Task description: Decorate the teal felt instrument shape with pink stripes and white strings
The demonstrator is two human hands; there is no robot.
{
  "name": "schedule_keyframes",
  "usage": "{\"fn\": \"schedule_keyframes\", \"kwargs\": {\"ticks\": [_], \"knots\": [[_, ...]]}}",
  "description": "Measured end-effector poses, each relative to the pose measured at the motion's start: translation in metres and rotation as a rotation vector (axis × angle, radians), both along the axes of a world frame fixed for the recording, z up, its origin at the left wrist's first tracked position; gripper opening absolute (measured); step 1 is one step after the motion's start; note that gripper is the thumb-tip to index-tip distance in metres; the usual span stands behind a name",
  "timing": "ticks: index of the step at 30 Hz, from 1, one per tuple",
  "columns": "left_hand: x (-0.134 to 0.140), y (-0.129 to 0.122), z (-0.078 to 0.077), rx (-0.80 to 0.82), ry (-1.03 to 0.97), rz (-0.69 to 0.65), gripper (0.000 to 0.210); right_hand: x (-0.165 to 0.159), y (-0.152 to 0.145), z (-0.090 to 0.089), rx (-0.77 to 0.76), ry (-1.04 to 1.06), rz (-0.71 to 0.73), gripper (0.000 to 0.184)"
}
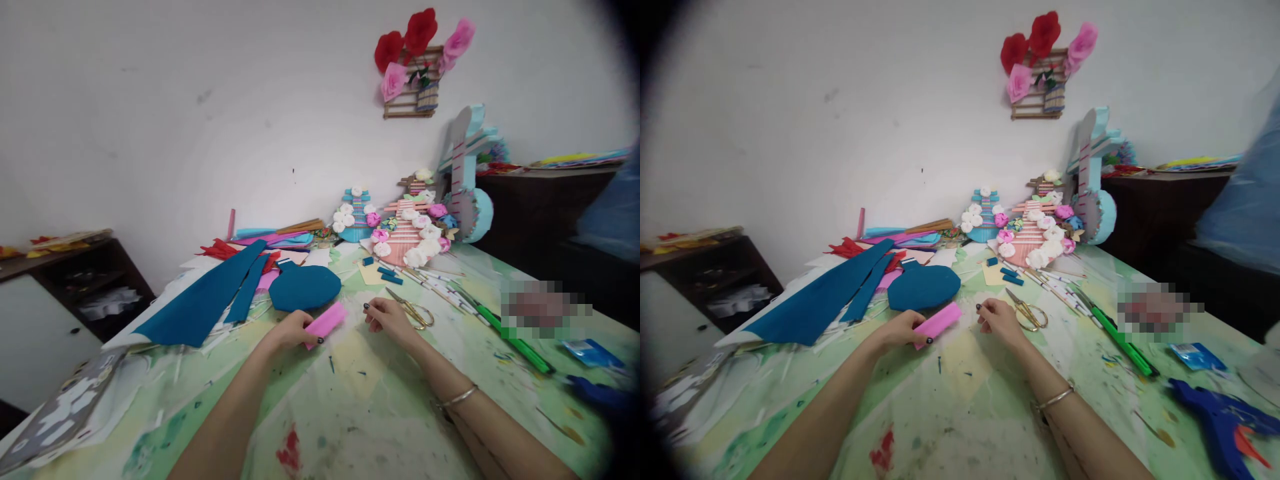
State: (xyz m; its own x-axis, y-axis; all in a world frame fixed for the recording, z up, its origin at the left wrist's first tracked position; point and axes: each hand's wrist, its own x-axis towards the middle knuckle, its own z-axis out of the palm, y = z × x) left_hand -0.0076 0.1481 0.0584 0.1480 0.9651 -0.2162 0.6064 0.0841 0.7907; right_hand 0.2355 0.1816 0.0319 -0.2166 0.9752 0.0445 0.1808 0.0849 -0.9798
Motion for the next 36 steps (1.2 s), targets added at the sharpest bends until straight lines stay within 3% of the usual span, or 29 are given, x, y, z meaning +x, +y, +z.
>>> {"fn": "schedule_keyframes", "kwargs": {"ticks": [5, 7, 10, 14, 16, 20, 24, 29, 33, 36], "knots": [[0.014, -0.011, 0.01, -0.081, -0.218, -0.405, 0.032, -0.009, -0.018, 0.013, -0.166, 0.137, 0.192, 0.04], [0.018, -0.011, 0.008, -0.035, -0.223, -0.416, 0.031, -0.01, -0.023, 0.017, -0.224, 0.249, 0.272, 0.048], [0.018, -0.011, 0.005, -0.011, -0.181, -0.397, 0.03, -0.009, -0.025, 0.019, -0.227, 0.32, 0.354, 0.046], [0.013, -0.01, 0.008, -0.053, -0.144, -0.462, 0.029, -0.008, -0.021, 0.018, -0.138, 0.254, 0.293, 0.031], [0.008, -0.006, 0.01, 0.058, -0.189, -0.318, 0.026, -0.005, -0.017, 0.017, -0.13, 0.271, 0.233, 0.028], [-0.006, 0.007, 0.01, 0.364, -0.278, 0.152, 0.021, 0.004, -0.009, 0.019, -0.115, 0.298, 0.096, 0.025], [-0.006, 0.01, 0.006, 0.354, -0.284, 0.141, 0.022, 0.004, -0.009, 0.02, -0.125, 0.291, 0.029, 0.027], [0.008, 0.007, -0.002, 0.347, -0.235, 0.05, 0.022, -0.004, -0.013, 0.016, -0.067, 0.214, 0.15, 0.047], [-0.001, 0.014, -0.007, 0.505, -0.178, 0.193, 0.029, 0.0, -0.002, 0.008, -0.023, 0.171, 0.08, 0.027], [-0.009, 0.022, -0.012, 0.664, -0.076, 0.332, 0.032, 0.009, 0.008, 0.005, 0.008, 0.18, -0.015, 0.026]]}}
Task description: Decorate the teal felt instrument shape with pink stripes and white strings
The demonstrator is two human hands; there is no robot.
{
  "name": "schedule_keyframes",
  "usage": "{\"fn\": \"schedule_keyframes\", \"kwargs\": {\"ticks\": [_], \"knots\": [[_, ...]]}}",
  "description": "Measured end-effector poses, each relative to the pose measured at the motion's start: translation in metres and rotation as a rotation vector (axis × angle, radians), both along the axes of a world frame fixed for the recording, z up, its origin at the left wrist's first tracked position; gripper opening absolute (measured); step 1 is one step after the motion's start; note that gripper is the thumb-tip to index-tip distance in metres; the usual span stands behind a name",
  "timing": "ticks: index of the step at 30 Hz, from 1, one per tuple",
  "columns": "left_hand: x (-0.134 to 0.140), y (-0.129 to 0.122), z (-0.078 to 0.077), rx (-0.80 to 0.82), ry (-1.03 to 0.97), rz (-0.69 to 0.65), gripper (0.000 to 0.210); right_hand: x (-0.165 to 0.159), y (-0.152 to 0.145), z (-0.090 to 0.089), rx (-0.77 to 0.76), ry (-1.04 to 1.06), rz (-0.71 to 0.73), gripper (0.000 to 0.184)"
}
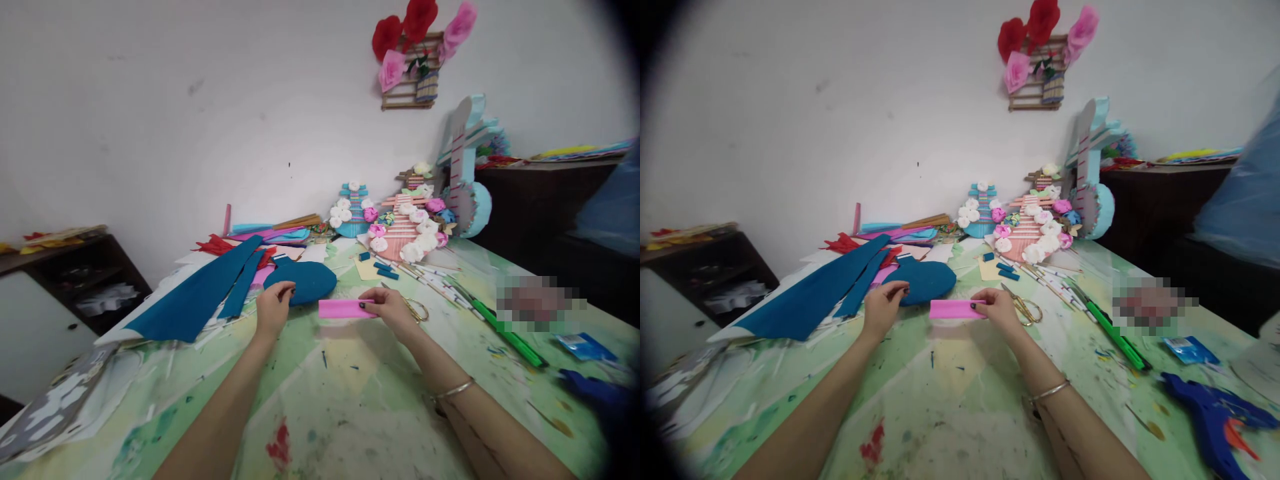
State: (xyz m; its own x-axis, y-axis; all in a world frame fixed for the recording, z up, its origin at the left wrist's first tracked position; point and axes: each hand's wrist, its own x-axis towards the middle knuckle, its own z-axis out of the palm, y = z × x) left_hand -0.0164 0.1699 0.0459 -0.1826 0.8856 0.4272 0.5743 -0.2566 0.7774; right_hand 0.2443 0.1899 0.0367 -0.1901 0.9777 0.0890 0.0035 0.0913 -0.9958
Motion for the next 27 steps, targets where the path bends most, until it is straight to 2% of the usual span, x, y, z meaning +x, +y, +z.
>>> {"fn": "schedule_keyframes", "kwargs": {"ticks": [3, 6, 8, 10, 15, 20, 23, 27], "knots": [[0.007, 0.005, -0.01, 0.062, 0.132, 0.033, 0.038, 0.006, 0.005, 0.0, 0.006, 0.001, -0.052, 0.026], [0.022, 0.008, -0.02, 0.041, 0.48, 0.049, 0.057, 0.008, 0.004, 0.003, 0.013, 0.005, -0.08, 0.026], [0.03, 0.01, -0.024, 0.008, 0.673, 0.05, 0.051, 0.007, 0.002, 0.006, 0.022, 0.012, -0.093, 0.027], [0.033, 0.011, -0.025, -0.01, 0.713, 0.017, 0.041, 0.006, 0.001, 0.008, 0.027, 0.02, -0.099, 0.027], [0.029, 0.004, -0.023, -0.009, 0.649, -0.047, 0.037, 0.007, 0.0, 0.011, 0.026, 0.035, -0.115, 0.026], [0.026, -0.009, -0.017, -0.04, 0.497, -0.104, 0.021, 0.01, 0.001, 0.01, 0.031, 0.053, -0.136, 0.027], [0.021, -0.011, -0.007, -0.057, 0.346, -0.076, 0.021, 0.011, 0.002, 0.01, 0.037, 0.058, -0.134, 0.026], [0.006, -0.015, 0.014, -0.089, 0.088, -0.037, 0.013, 0.011, 0.002, 0.01, 0.043, 0.061, -0.137, 0.025]]}}
